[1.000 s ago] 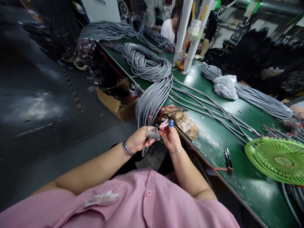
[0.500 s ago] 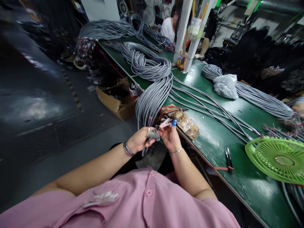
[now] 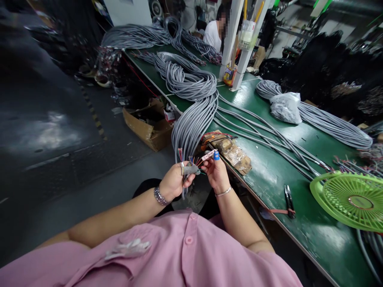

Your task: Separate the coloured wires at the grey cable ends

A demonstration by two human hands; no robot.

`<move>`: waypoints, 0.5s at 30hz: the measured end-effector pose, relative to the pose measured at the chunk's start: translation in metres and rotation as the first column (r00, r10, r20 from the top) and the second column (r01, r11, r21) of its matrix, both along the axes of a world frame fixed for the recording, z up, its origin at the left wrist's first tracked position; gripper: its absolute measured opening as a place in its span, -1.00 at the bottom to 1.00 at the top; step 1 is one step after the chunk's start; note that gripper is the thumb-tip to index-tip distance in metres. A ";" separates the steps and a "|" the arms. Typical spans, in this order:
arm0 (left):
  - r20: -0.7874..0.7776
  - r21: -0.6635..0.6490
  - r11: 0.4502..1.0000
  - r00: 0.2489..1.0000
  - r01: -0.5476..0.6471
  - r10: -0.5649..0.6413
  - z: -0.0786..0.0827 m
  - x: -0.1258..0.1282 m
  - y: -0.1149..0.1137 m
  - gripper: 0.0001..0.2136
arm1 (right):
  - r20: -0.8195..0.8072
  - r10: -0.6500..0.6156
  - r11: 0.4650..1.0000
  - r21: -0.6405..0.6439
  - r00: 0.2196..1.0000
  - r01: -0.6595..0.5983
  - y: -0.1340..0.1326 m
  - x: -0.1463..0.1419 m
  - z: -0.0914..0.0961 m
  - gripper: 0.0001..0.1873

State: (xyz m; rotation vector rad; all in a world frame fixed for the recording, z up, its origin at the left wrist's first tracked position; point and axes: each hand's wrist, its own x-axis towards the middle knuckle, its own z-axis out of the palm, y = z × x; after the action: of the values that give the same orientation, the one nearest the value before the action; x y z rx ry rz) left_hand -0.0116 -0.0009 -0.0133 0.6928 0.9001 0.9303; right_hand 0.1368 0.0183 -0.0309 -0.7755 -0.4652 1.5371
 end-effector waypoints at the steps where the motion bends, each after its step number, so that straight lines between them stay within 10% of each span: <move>1: 0.006 -0.008 1.000 1.000 -0.011 0.011 0.000 0.001 0.000 -0.82 | 0.021 -0.009 1.000 -0.028 1.000 0.010 0.000 0.000 0.000 -0.59; 15: 0.033 -0.063 0.998 0.999 0.006 -0.004 0.006 0.007 0.005 -0.81 | -0.160 0.056 0.998 -0.026 0.986 -0.061 0.000 0.008 0.002 -0.78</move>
State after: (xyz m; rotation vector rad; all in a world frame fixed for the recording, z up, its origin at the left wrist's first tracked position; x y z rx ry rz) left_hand -0.0049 0.0045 -0.0074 0.6238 0.8951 0.9028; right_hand 0.1452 0.0183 -0.0286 -0.6621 -0.3491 1.6496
